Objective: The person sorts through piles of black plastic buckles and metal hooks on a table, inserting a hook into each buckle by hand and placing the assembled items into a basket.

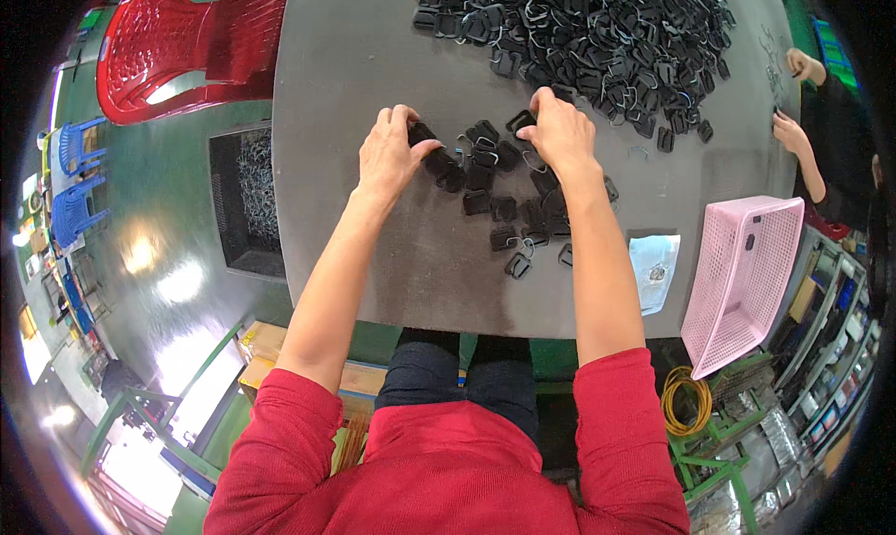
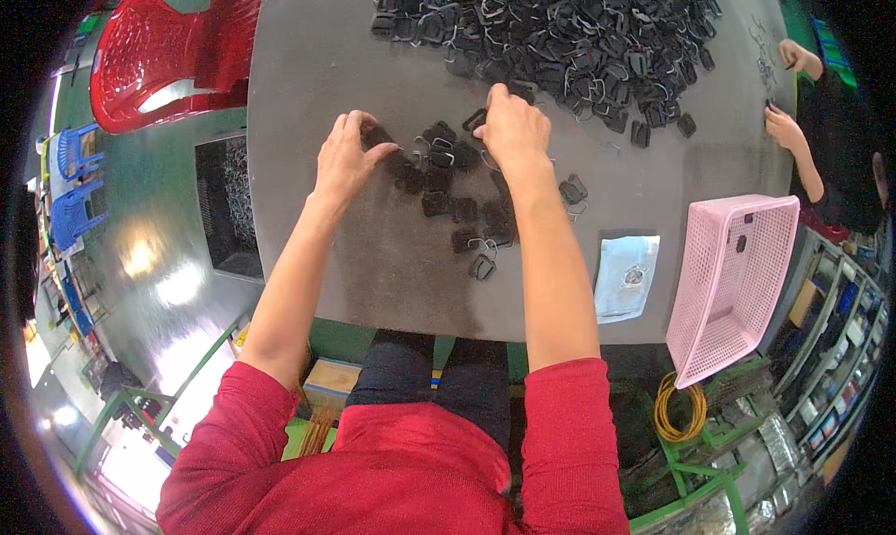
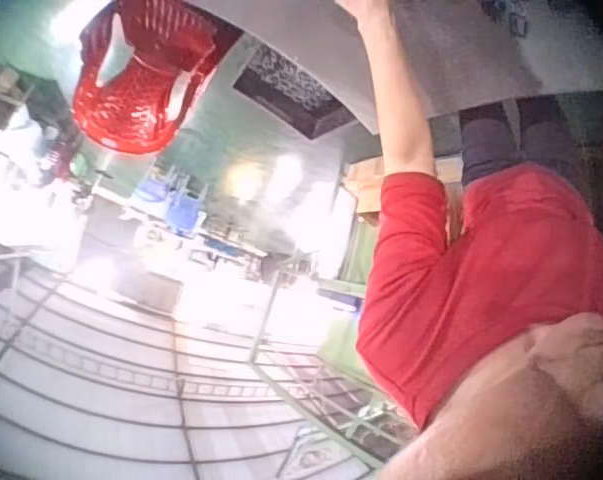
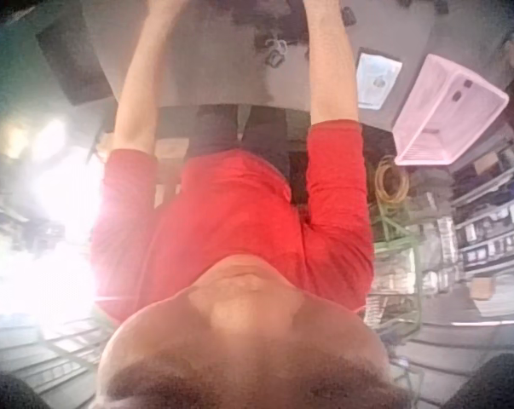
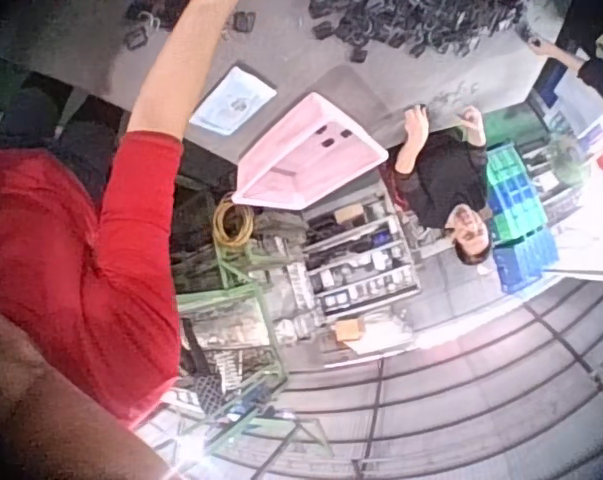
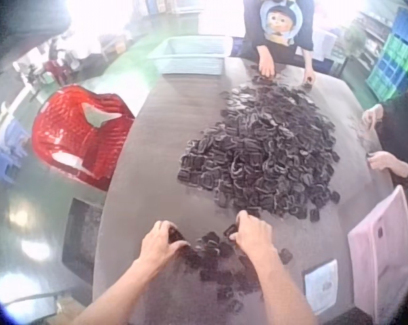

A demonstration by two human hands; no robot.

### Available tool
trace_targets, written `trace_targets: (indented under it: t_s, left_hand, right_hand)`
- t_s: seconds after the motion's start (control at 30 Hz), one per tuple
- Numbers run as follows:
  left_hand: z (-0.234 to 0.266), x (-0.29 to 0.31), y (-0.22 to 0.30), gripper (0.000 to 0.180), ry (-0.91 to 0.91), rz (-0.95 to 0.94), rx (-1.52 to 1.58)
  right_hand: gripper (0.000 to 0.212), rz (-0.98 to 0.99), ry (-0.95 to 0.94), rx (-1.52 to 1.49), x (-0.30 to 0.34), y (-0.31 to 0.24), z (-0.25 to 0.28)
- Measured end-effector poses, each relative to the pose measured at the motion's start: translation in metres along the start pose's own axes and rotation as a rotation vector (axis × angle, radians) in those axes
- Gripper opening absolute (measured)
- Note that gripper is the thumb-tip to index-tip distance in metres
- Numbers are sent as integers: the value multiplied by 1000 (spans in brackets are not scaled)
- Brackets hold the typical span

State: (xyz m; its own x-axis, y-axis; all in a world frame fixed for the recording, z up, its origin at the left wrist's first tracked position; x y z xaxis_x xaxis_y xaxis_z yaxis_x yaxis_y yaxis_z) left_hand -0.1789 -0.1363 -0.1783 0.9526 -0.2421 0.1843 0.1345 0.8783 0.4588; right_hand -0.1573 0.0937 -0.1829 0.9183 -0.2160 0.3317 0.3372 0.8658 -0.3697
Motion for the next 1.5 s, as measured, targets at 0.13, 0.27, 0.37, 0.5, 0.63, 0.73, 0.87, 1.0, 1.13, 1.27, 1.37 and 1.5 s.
trace_targets:
  t_s: [0.13,0.27,0.37,0.5,0.63,0.73,0.87,1.0,1.13,1.27,1.37,1.5]
  left_hand:
    - [3,0,-2,40,-111,60,3]
    - [14,2,-4,22,-572,211,629]
    - [17,19,41,17,-748,247,1346]
    - [-17,17,74,18,-760,212,1133]
    - [-70,33,107,32,-206,-28,134]
    - [-92,48,132,31,-14,0,-58]
    - [-95,43,122,33,-100,26,73]
    - [-71,46,129,24,-477,259,951]
    - [-58,65,118,21,-617,351,1468]
    - [-89,63,115,25,-333,239,741]
    - [-106,73,139,35,-5,-29,40]
    - [-93,63,123,26,-138,-42,468]
  right_hand:
    - [28,-26,-110,-265,10,10,5]
    - [25,-146,-173,-920,50,68,34]
    - [31,-299,74,-1098,114,143,67]
    - [26,-533,625,-1103,198,254,126]
    - [34,-827,649,-521,230,361,142]
    - [49,-539,826,520,217,346,130]
    - [34,-310,765,-237,166,211,105]
    - [24,101,498,-235,112,150,10]
    - [27,82,197,-385,91,151,-11]
    - [18,-147,-191,-1262,99,184,0]
    - [20,-107,-364,-1686,121,167,5]
    - [26,32,-256,-670,123,119,-10]
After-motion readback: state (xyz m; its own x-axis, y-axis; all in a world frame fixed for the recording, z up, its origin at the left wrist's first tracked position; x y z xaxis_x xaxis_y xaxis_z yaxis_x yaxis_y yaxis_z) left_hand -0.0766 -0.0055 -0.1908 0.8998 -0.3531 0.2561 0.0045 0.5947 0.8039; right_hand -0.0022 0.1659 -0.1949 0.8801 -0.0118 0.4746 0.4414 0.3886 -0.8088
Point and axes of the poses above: each hand's wrist, its own x-axis away from the middle knuckle, its own z-axis out of the back of the hand, y = z × x, the point moved 1 cm from there along -x, towards the middle knuckle, and after that the axes turned 1 degree about z, right-handed, at the moved point
